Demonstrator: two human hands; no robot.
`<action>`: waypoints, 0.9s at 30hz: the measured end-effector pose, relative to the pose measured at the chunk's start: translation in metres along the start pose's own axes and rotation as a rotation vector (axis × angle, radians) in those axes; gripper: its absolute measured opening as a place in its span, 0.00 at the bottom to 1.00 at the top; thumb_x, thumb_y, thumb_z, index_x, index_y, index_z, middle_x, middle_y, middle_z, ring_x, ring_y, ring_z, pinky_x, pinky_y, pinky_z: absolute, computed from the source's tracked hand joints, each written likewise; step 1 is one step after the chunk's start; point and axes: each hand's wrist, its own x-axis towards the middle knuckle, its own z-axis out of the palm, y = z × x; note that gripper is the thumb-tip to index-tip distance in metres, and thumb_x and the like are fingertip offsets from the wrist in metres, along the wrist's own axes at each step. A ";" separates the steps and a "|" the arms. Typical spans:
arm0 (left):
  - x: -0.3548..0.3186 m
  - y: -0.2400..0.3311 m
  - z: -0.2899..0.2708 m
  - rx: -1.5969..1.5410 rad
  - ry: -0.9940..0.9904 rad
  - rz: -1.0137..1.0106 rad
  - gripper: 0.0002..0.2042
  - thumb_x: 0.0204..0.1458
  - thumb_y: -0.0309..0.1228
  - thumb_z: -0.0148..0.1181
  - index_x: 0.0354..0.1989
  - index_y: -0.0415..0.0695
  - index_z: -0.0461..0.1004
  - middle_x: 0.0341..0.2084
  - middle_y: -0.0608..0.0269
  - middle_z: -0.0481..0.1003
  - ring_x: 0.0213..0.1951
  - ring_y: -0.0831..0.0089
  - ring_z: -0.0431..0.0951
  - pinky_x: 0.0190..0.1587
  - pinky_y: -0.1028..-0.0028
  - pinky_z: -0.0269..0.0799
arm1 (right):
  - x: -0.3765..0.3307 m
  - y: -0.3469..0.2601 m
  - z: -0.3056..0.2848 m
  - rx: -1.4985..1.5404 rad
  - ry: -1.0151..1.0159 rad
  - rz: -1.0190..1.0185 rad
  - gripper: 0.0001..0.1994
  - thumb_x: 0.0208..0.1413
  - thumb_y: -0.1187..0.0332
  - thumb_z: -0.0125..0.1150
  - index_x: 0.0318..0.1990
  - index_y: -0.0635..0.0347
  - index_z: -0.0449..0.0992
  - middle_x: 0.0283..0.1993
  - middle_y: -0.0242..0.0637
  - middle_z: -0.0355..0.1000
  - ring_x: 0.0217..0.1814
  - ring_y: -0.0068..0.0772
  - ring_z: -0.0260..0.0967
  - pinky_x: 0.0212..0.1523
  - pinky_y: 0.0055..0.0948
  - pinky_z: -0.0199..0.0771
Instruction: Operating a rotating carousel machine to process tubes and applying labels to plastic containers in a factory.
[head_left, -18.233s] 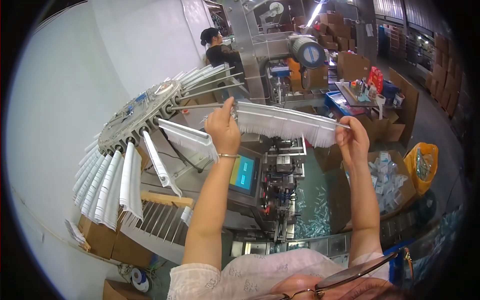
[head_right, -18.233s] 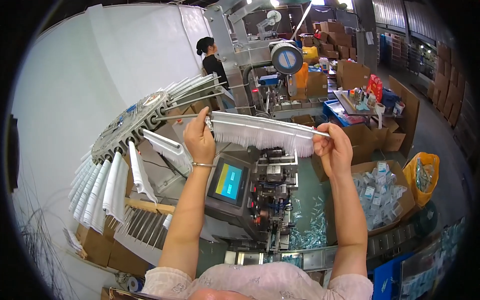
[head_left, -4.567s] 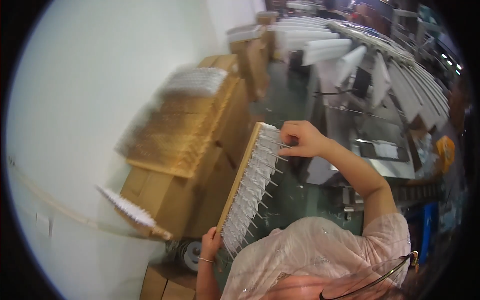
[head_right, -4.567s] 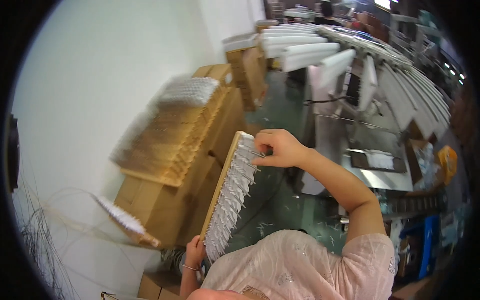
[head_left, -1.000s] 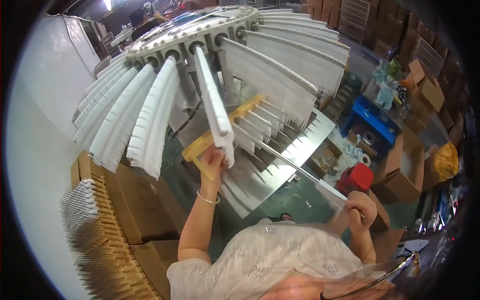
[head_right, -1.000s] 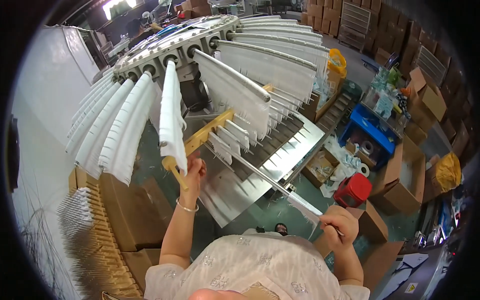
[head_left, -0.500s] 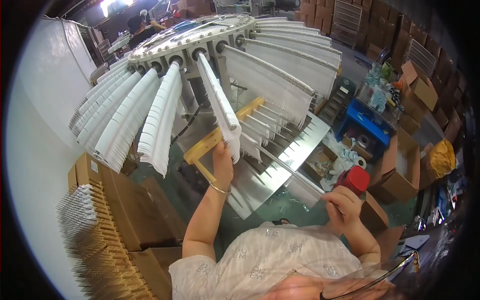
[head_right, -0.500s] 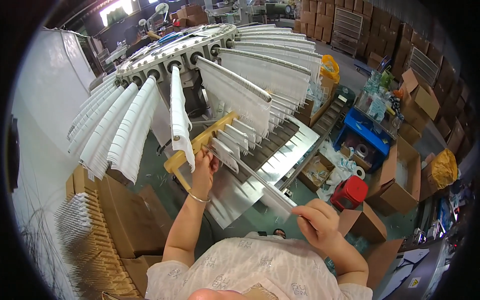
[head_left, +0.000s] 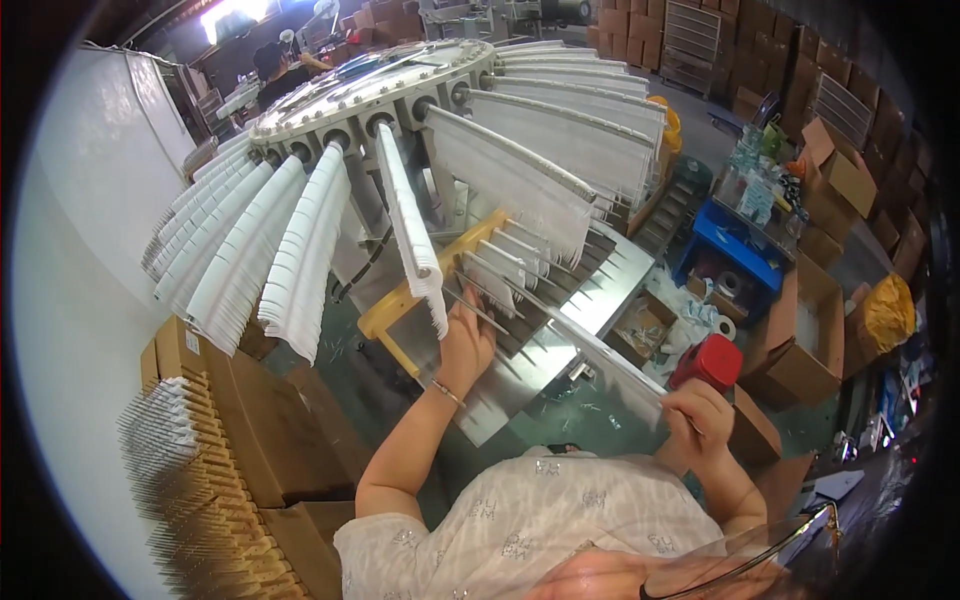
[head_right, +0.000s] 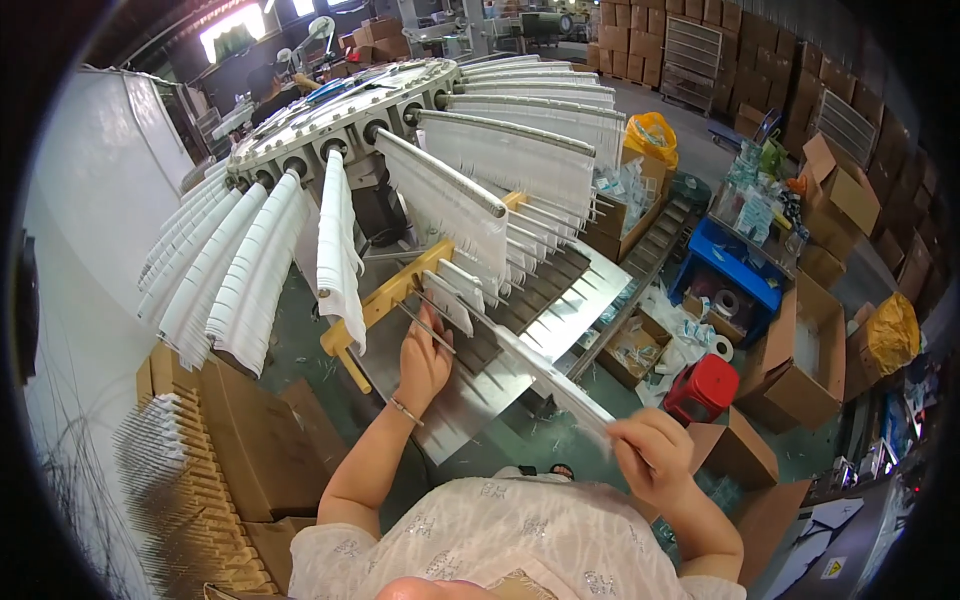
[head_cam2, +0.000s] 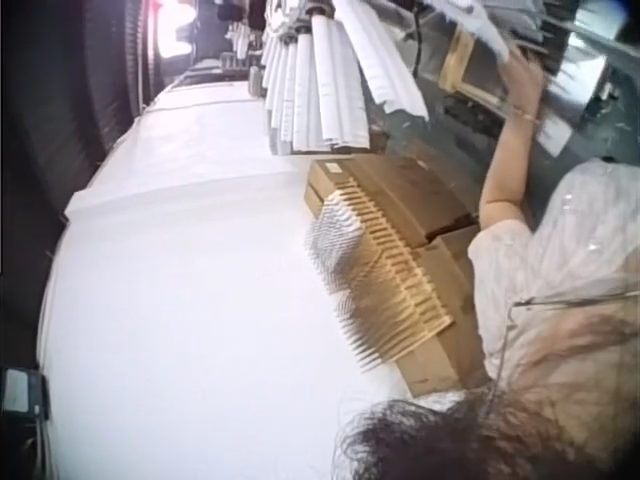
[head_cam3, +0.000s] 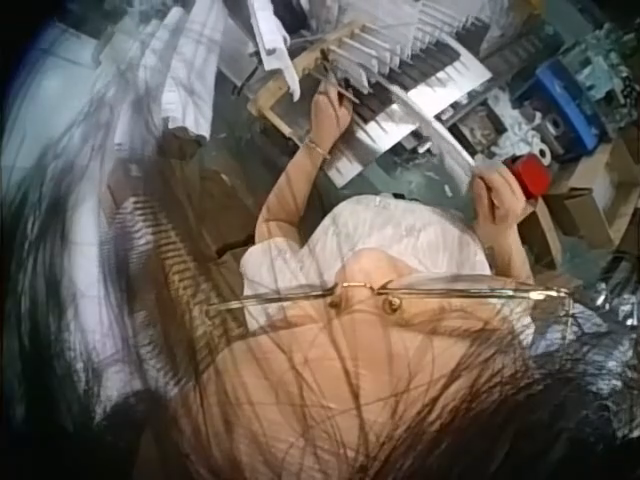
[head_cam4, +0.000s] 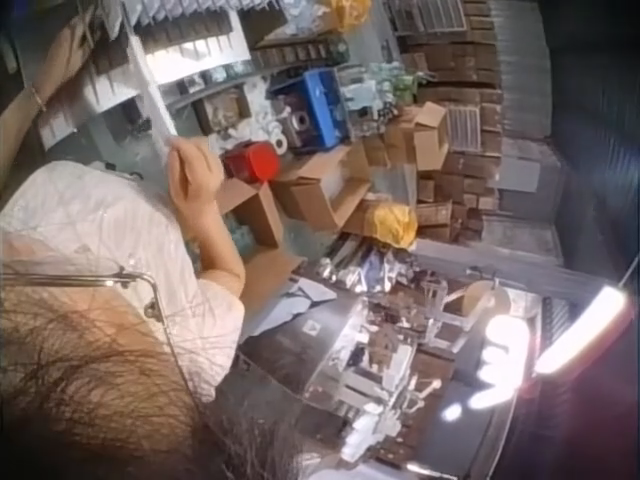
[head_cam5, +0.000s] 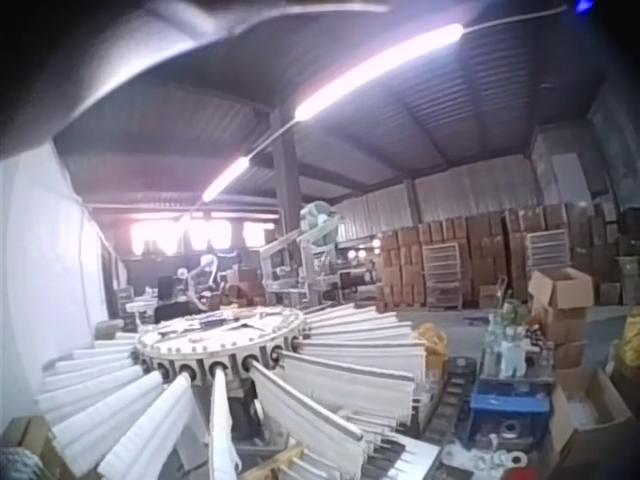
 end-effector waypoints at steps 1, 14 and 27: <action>0.008 0.002 0.001 0.060 -0.064 0.000 0.27 0.46 0.18 0.46 0.58 0.39 0.53 0.25 0.62 0.65 0.25 0.74 0.65 0.28 0.77 0.64 | 0.010 -0.001 0.006 -0.017 -0.027 0.013 0.08 0.41 0.82 0.53 0.32 0.67 0.72 0.22 0.38 0.65 0.21 0.31 0.62 0.20 0.23 0.61; 0.009 0.041 -0.001 0.178 -0.160 0.023 0.32 0.41 0.21 0.47 0.59 0.36 0.49 0.39 0.48 0.67 0.39 0.52 0.68 0.40 0.68 0.65 | 0.008 0.012 0.032 0.349 -0.017 0.278 0.08 0.49 0.78 0.47 0.35 0.66 0.71 0.26 0.36 0.65 0.26 0.24 0.61 0.27 0.20 0.59; -0.013 0.057 0.011 -0.877 0.250 -0.425 0.15 0.50 0.25 0.49 0.46 0.39 0.62 0.24 0.69 0.67 0.25 0.79 0.65 0.28 0.83 0.63 | -0.042 0.022 0.010 0.787 0.347 0.533 0.09 0.56 0.72 0.41 0.35 0.68 0.67 0.31 0.38 0.63 0.27 0.25 0.61 0.29 0.21 0.61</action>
